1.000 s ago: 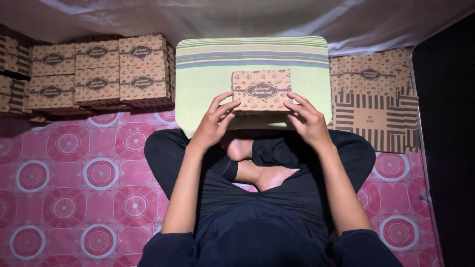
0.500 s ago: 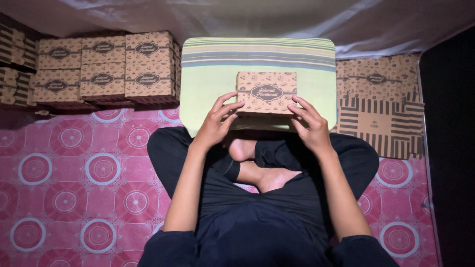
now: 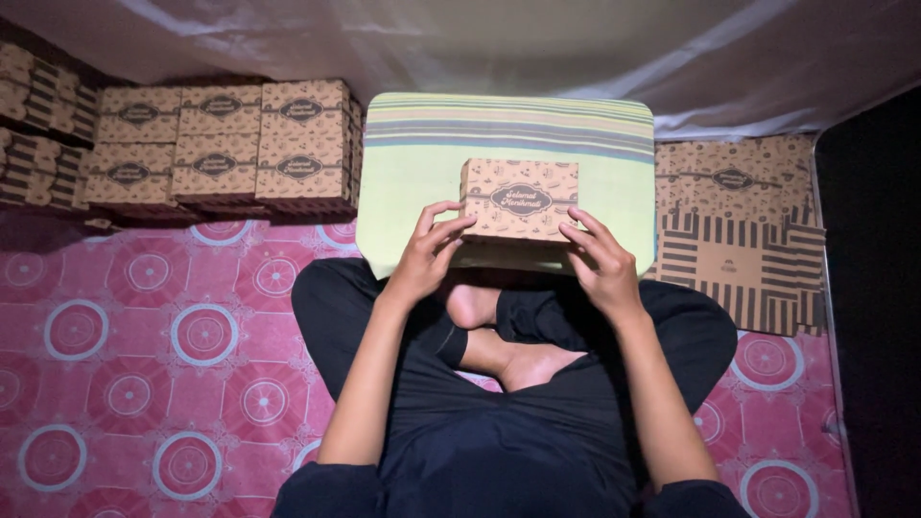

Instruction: The person assembles cardboard food boxes by hand. The person folds precut cardboard sheets along perforated lines, tucks in tabs to form the box structure, and places the assembled boxes in a stack.

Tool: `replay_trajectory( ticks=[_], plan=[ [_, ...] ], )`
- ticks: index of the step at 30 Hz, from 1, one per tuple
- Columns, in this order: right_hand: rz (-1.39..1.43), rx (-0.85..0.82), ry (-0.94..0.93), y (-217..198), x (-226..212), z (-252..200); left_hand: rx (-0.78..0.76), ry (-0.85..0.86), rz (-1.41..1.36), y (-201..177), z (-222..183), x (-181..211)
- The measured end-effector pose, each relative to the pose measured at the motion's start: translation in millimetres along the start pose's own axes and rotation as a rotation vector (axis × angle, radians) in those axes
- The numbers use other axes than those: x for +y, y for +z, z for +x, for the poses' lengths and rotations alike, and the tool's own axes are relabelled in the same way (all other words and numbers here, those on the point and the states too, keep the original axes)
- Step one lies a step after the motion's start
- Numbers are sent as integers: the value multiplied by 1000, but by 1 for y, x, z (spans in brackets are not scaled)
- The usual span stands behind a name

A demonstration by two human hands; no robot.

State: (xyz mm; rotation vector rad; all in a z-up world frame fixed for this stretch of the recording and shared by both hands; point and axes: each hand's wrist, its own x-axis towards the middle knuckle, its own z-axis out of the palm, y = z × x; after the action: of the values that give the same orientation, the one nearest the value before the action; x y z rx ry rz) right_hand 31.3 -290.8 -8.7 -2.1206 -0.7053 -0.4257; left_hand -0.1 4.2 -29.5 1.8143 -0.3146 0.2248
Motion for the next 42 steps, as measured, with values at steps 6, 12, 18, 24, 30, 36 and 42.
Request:
replay_trajectory(
  ticks=[6,12,18,24,30,36,42],
  plan=[
    [39,47,-4,14,20,-14,62,-18,129,10,-5,-3],
    [128,113,120,36,14,-30,177,-83,185,42,-11,10],
    [320,201,389,68,-17,-30,310,-202,212,80,-13,20],
    [407,368,414,71,-49,-22,533,-275,43,72,-8,30],
    [758,508,632,91,-32,-24,680,-236,-80,54,-19,18],
    [1052,399,699,126,-27,-25,875,-470,-551,53,-32,-3],
    [1050,312,695,152,-55,-12,796,-762,-819,43,-29,27]
  ],
)
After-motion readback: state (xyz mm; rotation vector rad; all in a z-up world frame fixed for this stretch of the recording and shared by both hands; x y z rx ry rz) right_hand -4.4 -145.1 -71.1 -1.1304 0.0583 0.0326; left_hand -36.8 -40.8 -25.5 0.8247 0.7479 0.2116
